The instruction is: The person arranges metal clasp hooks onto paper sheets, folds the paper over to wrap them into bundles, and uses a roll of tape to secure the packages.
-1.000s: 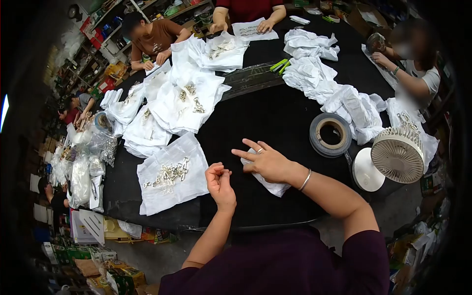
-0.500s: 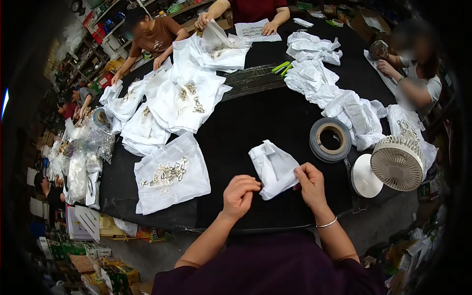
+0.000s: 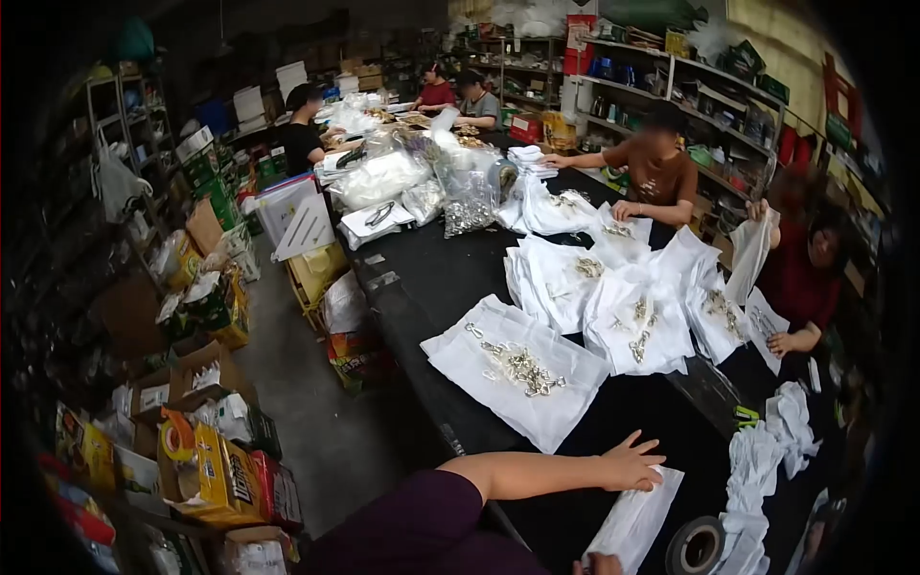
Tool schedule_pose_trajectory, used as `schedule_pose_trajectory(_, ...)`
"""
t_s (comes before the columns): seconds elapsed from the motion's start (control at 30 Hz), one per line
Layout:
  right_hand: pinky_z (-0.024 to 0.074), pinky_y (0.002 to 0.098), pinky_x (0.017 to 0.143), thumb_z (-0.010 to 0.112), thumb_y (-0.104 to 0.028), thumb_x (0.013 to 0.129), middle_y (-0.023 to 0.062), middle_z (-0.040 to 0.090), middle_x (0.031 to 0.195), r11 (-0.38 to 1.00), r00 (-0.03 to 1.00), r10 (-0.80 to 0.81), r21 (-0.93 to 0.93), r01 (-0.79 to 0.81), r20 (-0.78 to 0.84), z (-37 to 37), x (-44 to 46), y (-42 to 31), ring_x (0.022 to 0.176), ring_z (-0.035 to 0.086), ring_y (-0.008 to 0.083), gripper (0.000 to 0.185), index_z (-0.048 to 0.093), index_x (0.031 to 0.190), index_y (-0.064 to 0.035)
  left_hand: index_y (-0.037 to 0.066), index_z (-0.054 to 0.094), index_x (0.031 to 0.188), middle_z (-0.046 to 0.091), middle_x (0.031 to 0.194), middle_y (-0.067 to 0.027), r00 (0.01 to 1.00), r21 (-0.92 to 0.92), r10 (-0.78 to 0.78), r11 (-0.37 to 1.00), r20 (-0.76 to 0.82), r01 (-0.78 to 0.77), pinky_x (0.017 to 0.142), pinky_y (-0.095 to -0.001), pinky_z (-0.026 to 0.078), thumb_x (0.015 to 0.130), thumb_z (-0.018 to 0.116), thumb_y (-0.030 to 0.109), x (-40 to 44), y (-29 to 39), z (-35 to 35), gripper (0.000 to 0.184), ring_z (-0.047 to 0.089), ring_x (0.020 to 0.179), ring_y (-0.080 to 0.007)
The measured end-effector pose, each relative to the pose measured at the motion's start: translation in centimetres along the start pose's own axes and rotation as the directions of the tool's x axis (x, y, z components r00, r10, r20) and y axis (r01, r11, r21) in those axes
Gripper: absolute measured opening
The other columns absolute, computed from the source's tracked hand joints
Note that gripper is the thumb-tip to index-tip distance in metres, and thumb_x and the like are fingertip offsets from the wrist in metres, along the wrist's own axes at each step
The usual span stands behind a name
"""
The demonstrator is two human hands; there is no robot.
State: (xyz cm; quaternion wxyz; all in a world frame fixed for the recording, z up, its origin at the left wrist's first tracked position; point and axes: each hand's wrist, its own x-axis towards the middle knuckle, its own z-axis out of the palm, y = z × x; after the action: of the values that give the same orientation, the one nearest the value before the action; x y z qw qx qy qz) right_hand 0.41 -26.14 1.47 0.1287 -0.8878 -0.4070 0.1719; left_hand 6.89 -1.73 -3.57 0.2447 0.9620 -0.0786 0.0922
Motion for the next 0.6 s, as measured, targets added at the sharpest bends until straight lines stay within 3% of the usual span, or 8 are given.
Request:
schedule_pose_trajectory(0.03, 0.0445, 0.0491, 0.104, 0.068, -0.005, 0.087, 0.0202, 0.065, 0.122, 1.0, 0.998, 0.02, -0.002, -0.02, 0.057, -0.1, 0.7, 0.5, 0.112, 0.061, 0.0387, 0.032, 0.064, 0.118, 0.0006, 0.017, 0.067, 0.124, 0.048, 0.151, -0.0114, 0.951, 0.156, 0.053, 0.988, -0.303, -0.006, 0.122, -0.0646, 0.015, 0.099, 0.055, 0.037, 0.2, -0.4, 3.4, 0.034, 0.028, 0.148, -0.0432)
schedule_pose_trajectory(0.1, 0.0499, 0.0451, 0.091, 0.072, -0.011, 0.087, 0.019, 0.065, 0.117, 0.845, 0.669, -0.534, -0.302, 0.441, -0.517, -1.3, 5.0, 1.8, 0.098, 0.062, 0.0379, 0.025, 0.067, 0.111, -0.0029, 0.012, 0.066, 0.114, 0.053, 0.139, -0.0128, 0.853, 0.286, 0.287, 0.943, -0.436, -0.171, 0.122, -0.0604, 0.02, 0.092, 0.061, 0.027, -0.6, 1.5, 3.4, 0.027, 0.036, 0.14, -0.0432)
schedule_pose_trajectory(0.2, 0.0521, 0.0416, 0.07, 0.075, -0.013, 0.084, 0.0168, 0.068, 0.101, 0.948, 0.889, -0.3, -0.001, 0.32, -0.347, 0.7, -2.0, 2.5, 0.079, 0.064, 0.0353, 0.02, 0.07, 0.1, -0.0019, 0.012, 0.065, 0.101, 0.058, 0.12, -0.0091, 0.799, 0.165, 0.545, 0.839, -0.255, -0.519, 0.121, -0.0562, 0.027, 0.089, 0.059, 0.019, -2.6, 3.9, 3.2, 0.015, 0.045, 0.125, -0.0375)
schedule_pose_trajectory(0.3, 0.0524, 0.0401, 0.068, 0.073, -0.011, 0.086, 0.0149, 0.069, 0.085, 0.547, 0.864, 0.474, 0.826, -0.138, -0.169, -4.5, 1.0, -2.2, 0.074, 0.064, 0.0318, 0.018, 0.071, 0.099, 0.001, 0.011, 0.062, 0.093, 0.057, 0.113, -0.0072, 0.789, 0.087, 0.487, 0.866, -0.374, -0.493, 0.118, -0.051, 0.031, 0.09, 0.057, 0.02, -3.2, 4.3, 3.4, 0.011, 0.047, 0.119, -0.0342)
schedule_pose_trajectory(0.4, 0.0512, 0.0339, 0.062, 0.069, -0.011, 0.09, 0.0107, 0.068, 0.071, 0.756, 0.869, 0.356, 0.653, -0.052, -0.343, -4.9, 0.5, -1.6, 0.064, 0.061, 0.0226, 0.018, 0.07, 0.101, 0.0043, 0.011, 0.059, 0.095, 0.058, 0.111, -0.0072, 0.779, 0.144, 0.486, 0.871, -0.396, -0.47, 0.111, -0.0429, 0.036, 0.091, 0.055, 0.017, -4.3, 3.8, 2.0, 0.009, 0.05, 0.118, -0.0289)
schedule_pose_trajectory(0.43, 0.0508, 0.0322, 0.06, 0.068, -0.011, 0.091, 0.0095, 0.068, 0.07, 0.868, 0.921, -0.009, 0.455, 0.201, -0.39, -4.3, -3.1, -0.3, 0.062, 0.06, 0.0198, 0.018, 0.07, 0.099, 0.0049, 0.011, 0.058, 0.096, 0.058, 0.11, -0.0073, 0.782, 0.155, 0.483, 0.874, -0.394, -0.461, 0.108, -0.0401, 0.038, 0.092, 0.055, 0.016, -5.7, 3.1, 1.3, 0.008, 0.051, 0.117, -0.0272)
schedule_pose_trajectory(0.5, 0.0512, 0.0316, 0.058, 0.068, -0.015, 0.094, 0.0103, 0.068, 0.073, 0.686, 0.818, 0.534, 0.677, -0.269, -0.216, -3.3, 6.7, 1.8, 0.059, 0.059, 0.0198, 0.018, 0.069, 0.101, 0.0012, 0.009, 0.059, 0.098, 0.059, 0.109, -0.0074, 0.855, -0.01, 0.339, 0.928, -0.393, -0.372, 0.108, -0.0404, 0.038, 0.092, 0.055, 0.015, -9.1, 2.4, -0.6, 0.009, 0.051, 0.116, -0.0281)
schedule_pose_trajectory(0.6, 0.0526, 0.0333, 0.06, 0.066, -0.019, 0.096, 0.0121, 0.07, 0.078, 0.818, 0.796, 0.41, 0.566, -0.104, -0.446, 0.1, 8.2, 6.2, 0.062, 0.061, 0.0223, 0.019, 0.069, 0.105, -0.002, 0.01, 0.06, 0.1, 0.06, 0.113, -0.0059, 0.972, -0.225, -0.001, 0.973, -0.235, -0.053, 0.107, -0.0394, 0.037, 0.093, 0.054, 0.013, -10.6, 2.2, -1.4, 0.01, 0.052, 0.115, -0.0271)
